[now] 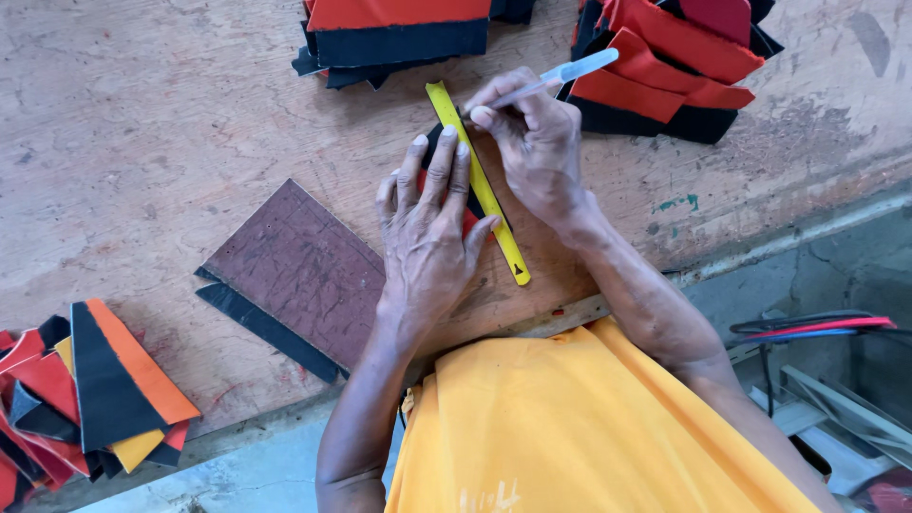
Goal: The person repeatedly measures and marks small red and black fabric pieces using a yellow ruler and a white pen. They align the ruler on each piece, draw a line, then set the marked piece aside and pick up the next one from a nearby pile.
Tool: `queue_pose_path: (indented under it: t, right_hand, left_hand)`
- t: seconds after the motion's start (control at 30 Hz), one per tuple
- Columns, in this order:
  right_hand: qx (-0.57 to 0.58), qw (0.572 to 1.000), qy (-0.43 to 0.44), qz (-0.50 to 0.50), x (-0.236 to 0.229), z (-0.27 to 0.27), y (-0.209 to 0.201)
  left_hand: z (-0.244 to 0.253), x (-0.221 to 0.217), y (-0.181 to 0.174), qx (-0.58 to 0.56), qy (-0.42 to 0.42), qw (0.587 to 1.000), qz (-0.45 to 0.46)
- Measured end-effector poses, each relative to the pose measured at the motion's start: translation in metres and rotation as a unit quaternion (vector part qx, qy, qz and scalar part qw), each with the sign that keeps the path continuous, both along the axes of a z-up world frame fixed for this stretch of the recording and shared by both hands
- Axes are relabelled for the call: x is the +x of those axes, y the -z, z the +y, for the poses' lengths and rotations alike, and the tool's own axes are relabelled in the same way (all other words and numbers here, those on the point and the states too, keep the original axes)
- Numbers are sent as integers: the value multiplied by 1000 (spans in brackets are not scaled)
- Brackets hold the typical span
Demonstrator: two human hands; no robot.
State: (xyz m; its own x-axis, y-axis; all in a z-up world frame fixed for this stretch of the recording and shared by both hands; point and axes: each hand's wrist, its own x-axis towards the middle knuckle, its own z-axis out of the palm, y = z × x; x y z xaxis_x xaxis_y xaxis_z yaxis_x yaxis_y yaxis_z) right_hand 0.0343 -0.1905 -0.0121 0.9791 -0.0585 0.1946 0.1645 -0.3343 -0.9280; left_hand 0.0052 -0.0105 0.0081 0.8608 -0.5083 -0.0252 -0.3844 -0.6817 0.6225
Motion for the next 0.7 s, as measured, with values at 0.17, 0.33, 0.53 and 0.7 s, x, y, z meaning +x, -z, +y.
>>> queue_pose_path:
  t: [0.17, 0.33, 0.53, 0.7]
  right_hand:
    - [-11, 999, 15, -27, 8, 4, -1]
    - [-42, 999, 7, -28, 4, 2, -6]
    - [-31, 999, 20, -32, 4, 5, -3]
    - [-96, 994, -22, 40, -16, -10, -13]
  left_hand:
    - [0, 3, -1, -1, -3, 1000, -13]
    - [0, 1, -3, -6, -6, 1000, -13]
    - [0, 1, -4, -3, -4, 1000, -7]
    - [-1, 0, -3, -9, -11, 1000, 0]
